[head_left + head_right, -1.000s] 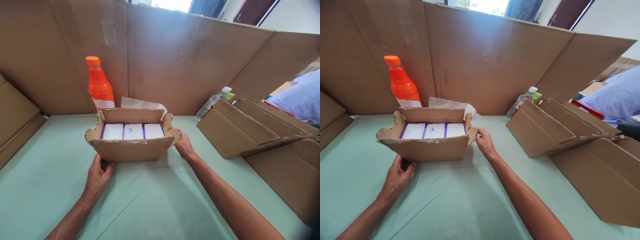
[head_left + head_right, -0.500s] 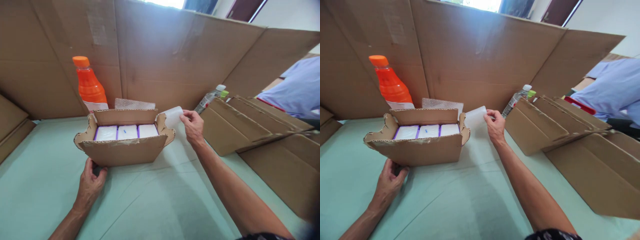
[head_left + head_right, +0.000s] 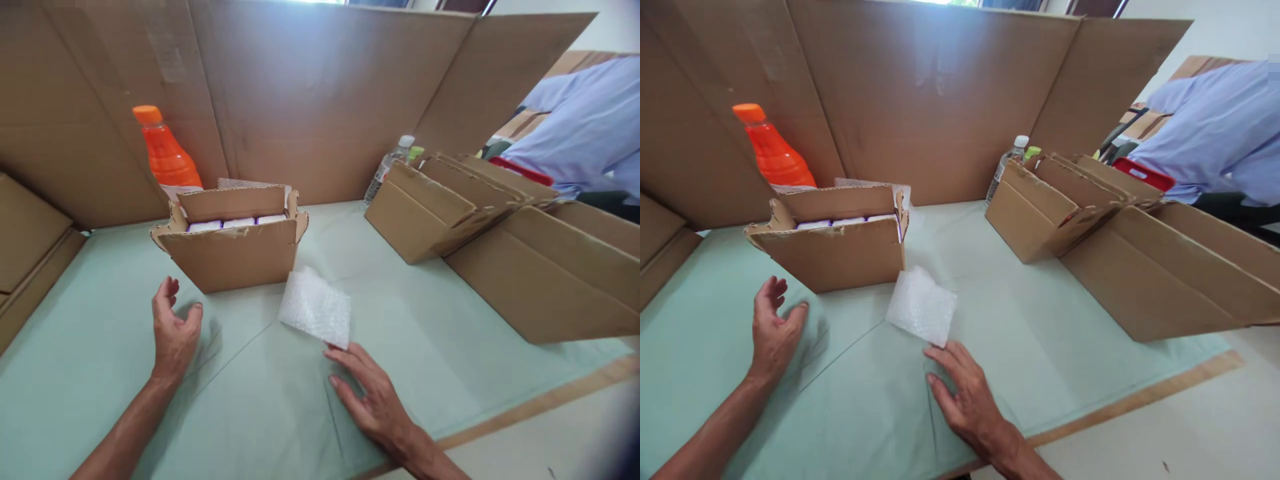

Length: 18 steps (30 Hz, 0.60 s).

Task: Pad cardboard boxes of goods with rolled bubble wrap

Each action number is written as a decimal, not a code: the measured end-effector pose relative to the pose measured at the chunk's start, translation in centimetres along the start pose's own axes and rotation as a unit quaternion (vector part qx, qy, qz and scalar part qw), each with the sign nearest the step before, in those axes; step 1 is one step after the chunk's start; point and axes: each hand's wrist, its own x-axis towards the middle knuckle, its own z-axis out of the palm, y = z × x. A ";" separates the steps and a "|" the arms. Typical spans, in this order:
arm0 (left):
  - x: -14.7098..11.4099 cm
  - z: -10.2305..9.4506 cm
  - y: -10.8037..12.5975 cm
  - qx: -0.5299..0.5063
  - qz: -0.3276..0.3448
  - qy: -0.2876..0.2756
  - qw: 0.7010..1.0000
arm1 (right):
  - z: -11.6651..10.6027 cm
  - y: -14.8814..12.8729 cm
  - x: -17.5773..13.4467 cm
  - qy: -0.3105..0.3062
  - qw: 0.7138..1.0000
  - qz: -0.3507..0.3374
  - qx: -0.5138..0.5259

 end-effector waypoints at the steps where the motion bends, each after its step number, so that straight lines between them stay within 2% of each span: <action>1: -1.2 -0.6 0.6 0.022 0.014 -0.011 1.000 | -0.3 0.7 0.4 0.003 0.999 0.015 -0.029; 3: -3.5 -1.3 1.8 0.046 0.058 -0.061 0.995 | -0.6 2.0 1.7 0.010 0.997 0.028 -0.067; 5: -5.4 -1.2 2.7 0.039 0.106 -0.131 0.985 | -0.6 2.6 3.6 0.018 0.997 0.017 -0.074; 7: -6.7 -0.4 3.3 0.006 0.134 -0.203 0.970 | -0.3 2.2 5.8 0.020 0.997 -0.011 -0.071; 9: -7.5 0.7 4.0 -0.044 0.135 -0.264 0.954 | 0.3 0.6 7.7 0.012 0.996 -0.056 -0.070; 11: -7.9 1.5 4.6 -0.103 0.101 -0.295 0.945 | 1.4 -1.4 9.0 -0.024 0.991 -0.117 -0.058; 14: -8.1 1.7 5.3 -0.202 -0.020 -0.276 0.940 | 3.3 -4.0 9.9 -0.107 0.976 -0.191 -0.009; 16: -8.1 1.4 5.3 -0.245 -0.096 -0.244 0.933 | 4.4 -4.6 10.0 -0.136 0.971 -0.196 0.019; 18: -8.0 1.0 4.9 -0.263 -0.145 -0.221 0.928 | 5.0 -4.6 9.9 -0.136 0.975 -0.172 0.028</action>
